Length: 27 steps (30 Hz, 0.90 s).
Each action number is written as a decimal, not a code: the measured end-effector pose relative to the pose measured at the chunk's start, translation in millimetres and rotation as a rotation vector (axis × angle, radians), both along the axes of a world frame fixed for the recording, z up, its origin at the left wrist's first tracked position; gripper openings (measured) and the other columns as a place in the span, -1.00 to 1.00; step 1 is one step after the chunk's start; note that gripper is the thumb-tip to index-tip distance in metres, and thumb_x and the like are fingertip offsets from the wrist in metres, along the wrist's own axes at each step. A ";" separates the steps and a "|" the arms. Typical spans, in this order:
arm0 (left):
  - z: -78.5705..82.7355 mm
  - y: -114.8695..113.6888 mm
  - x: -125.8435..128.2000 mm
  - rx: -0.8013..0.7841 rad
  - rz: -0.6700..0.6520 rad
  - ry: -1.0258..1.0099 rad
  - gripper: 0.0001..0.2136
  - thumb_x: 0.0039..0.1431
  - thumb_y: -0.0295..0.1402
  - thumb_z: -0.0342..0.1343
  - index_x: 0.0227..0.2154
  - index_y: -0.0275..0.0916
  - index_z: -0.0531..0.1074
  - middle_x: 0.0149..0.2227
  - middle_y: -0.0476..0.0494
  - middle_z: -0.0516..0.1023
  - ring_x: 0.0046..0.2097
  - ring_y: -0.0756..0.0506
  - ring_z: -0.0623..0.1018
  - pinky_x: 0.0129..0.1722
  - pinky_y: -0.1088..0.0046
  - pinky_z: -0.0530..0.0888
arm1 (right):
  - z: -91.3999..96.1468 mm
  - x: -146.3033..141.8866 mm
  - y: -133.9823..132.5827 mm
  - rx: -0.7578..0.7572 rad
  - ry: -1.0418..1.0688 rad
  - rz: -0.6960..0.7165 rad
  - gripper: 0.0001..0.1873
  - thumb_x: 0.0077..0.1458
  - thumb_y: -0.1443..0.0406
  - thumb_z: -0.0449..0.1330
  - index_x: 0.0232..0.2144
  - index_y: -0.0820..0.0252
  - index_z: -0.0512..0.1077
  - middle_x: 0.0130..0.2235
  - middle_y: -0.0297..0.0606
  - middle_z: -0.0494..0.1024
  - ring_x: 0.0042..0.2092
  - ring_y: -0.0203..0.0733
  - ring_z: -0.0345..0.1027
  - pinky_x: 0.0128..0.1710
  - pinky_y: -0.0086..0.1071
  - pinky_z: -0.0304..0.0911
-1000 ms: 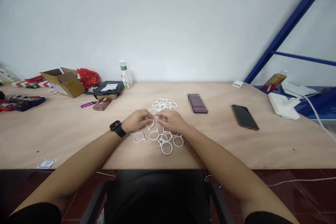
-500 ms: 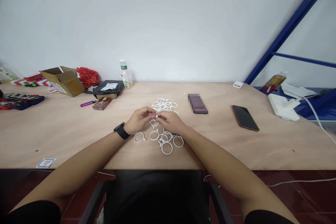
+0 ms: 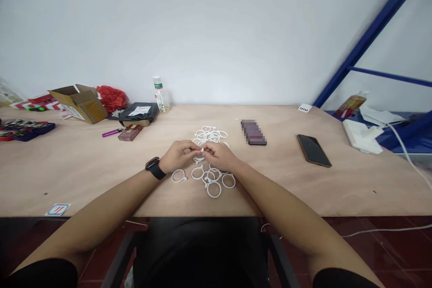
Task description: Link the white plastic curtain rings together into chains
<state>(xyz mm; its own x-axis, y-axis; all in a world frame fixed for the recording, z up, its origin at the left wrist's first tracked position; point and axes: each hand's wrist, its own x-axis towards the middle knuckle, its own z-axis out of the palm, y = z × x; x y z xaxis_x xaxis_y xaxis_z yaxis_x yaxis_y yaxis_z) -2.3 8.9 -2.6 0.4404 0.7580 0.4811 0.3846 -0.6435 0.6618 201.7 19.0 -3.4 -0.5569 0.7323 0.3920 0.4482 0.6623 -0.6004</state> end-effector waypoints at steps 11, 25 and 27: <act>-2.4 -0.4 2.5 0.042 -0.081 0.058 -0.85 0.18 -0.28 0.18 -0.29 -0.25 0.54 -0.31 -0.12 0.61 -0.27 -0.02 0.55 -0.21 0.44 0.46 | -2.9 -0.2 4.7 0.141 0.014 0.002 -0.77 -0.12 0.46 0.06 -0.47 0.17 0.50 -0.52 -0.36 0.49 -0.46 -0.30 0.29 -0.40 -0.46 0.13; 2.8 5.7 -9.8 0.182 0.067 0.108 -0.82 0.19 -0.34 0.13 -0.15 -0.21 0.46 -0.12 -0.18 0.53 -0.06 -0.11 0.48 0.02 0.27 0.39 | -2.4 7.2 12.0 0.203 0.151 -0.277 -0.69 0.15 0.32 0.09 -0.09 0.14 0.51 -0.18 -0.22 0.62 -0.24 -0.16 0.49 -0.18 -0.31 0.36; 0.7 8.8 -15.1 0.186 0.020 0.214 -0.84 0.15 -0.41 0.12 -0.20 -0.22 0.49 -0.11 -0.18 0.51 -0.03 -0.13 0.46 0.06 0.25 0.36 | -2.9 10.7 18.1 0.241 0.142 -0.323 -0.66 0.17 0.32 0.09 -0.02 0.13 0.48 -0.08 -0.18 0.59 -0.13 -0.13 0.48 -0.07 -0.25 0.36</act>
